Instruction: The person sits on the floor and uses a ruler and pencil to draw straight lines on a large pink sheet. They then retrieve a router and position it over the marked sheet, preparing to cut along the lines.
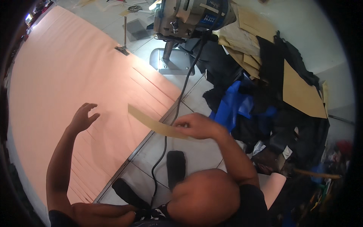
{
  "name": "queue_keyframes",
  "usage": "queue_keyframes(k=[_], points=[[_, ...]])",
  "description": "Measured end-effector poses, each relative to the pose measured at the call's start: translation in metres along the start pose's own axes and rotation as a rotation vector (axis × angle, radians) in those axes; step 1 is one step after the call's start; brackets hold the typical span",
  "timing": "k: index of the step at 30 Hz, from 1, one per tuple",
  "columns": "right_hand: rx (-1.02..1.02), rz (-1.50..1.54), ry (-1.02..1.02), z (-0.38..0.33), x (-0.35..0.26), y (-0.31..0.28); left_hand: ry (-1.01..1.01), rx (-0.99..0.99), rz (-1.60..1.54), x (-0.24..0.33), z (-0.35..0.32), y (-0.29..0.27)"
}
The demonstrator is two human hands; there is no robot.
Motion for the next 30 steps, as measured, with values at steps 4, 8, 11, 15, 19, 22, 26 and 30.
queue_keyframes(k=[4,8,11,15,19,22,26,30], points=[[0.044,-0.038,0.233,-0.067,0.023,-0.083,0.118,-0.01,-0.051,0.033,0.024,0.038],[0.39,-0.067,0.519,-0.151,0.041,-0.169,0.17,-0.025,-0.151,0.062,0.036,0.048],[0.608,0.041,0.56,-0.175,0.072,-0.194,0.101,-0.118,-0.186,0.078,0.037,0.061],[0.647,0.053,0.443,-0.119,0.122,-0.181,0.247,-0.256,-0.265,0.142,0.023,0.097],[0.618,0.173,0.337,-0.056,0.116,-0.152,0.372,-0.445,-0.202,0.237,0.006,0.149],[0.578,0.27,0.258,-0.038,0.117,-0.142,0.105,-0.504,-0.175,0.252,0.004,0.184],[0.552,0.551,0.235,-0.013,0.159,-0.131,0.005,-0.306,-0.334,0.253,-0.005,0.218],[0.489,0.914,0.409,0.016,0.26,-0.073,-0.166,-0.702,-0.842,0.286,-0.023,0.247]])
Point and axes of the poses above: each hand's wrist, its own z-axis towards the middle knuckle, its own y-axis out of the palm, x = y × z, the point moved 9 cm from there along z, towards the middle knuckle, and after that the axes turned 11 degrees about x, right-handed, at the moved point
